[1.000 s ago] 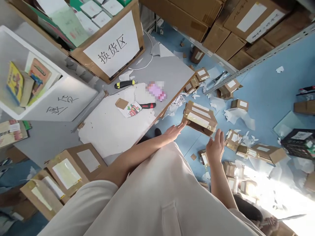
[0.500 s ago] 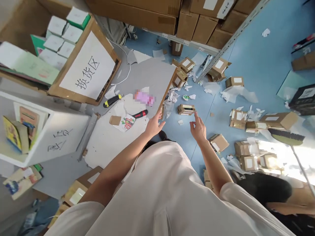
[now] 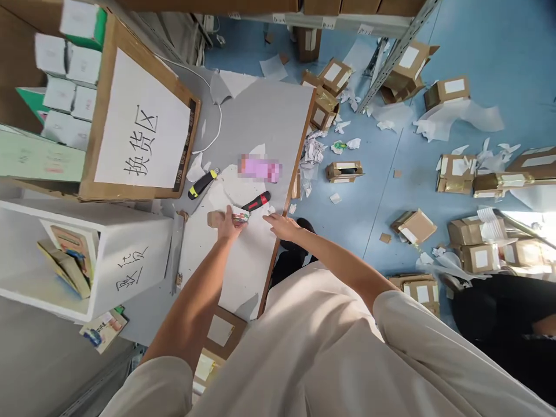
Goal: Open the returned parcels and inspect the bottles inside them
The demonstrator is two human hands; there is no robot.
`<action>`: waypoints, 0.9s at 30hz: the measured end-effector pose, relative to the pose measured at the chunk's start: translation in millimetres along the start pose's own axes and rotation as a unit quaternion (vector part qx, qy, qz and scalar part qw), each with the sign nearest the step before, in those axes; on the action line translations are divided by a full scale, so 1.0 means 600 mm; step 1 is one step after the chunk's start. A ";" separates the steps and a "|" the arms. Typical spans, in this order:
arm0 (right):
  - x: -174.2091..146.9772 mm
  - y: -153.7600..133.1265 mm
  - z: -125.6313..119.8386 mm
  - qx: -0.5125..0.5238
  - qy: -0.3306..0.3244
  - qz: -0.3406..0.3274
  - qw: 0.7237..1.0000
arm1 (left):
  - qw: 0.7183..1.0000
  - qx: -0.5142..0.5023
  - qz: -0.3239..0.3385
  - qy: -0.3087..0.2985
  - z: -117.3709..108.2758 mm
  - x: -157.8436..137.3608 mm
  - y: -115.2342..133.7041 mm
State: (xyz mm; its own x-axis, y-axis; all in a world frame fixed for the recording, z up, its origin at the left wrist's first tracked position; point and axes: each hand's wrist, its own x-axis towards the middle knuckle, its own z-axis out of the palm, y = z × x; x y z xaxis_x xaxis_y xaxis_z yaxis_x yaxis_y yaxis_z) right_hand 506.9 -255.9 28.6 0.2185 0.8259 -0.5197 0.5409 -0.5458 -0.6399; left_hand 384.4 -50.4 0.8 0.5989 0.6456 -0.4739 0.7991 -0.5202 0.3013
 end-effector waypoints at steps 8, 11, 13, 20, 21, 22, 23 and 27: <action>-0.031 0.036 0.029 0.113 0.089 0.040 0.989 | 0.991 -0.087 -0.061 0.086 0.021 -0.019 -0.020; -0.041 0.048 0.031 0.185 0.147 0.071 0.969 | 0.968 -0.130 -0.098 0.193 0.009 -0.034 -0.014; -0.045 0.050 0.033 0.248 0.181 0.086 0.948 | 0.955 -0.136 -0.096 0.244 -0.006 -0.044 0.000; -0.051 0.017 0.021 0.498 0.218 0.011 0.839 | 0.914 -0.282 0.037 0.289 -0.021 -0.105 0.122; -0.054 0.012 0.016 0.531 0.220 0.004 0.818 | 0.913 -0.317 0.056 0.251 -0.011 -0.114 0.145; -0.059 0.010 0.009 0.559 0.228 -0.005 0.797 | 0.910 -0.356 0.070 0.202 0.002 -0.121 0.169; -0.067 0.010 0.003 0.578 0.244 -0.014 0.779 | 0.902 -0.396 0.079 0.155 0.016 -0.127 0.193; -0.136 0.049 -0.016 0.547 0.355 -0.021 0.758 | 0.876 -0.471 0.098 -0.033 0.070 -0.139 0.279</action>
State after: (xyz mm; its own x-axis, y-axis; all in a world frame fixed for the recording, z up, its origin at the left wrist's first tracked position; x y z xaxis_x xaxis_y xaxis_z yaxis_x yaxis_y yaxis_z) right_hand 512.9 -337.8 57.9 0.8116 0.5022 -0.2985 -0.3524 0.0133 -0.9357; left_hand 465.8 -214.8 56.1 0.7507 0.5446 -0.3740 0.3874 0.0956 0.9169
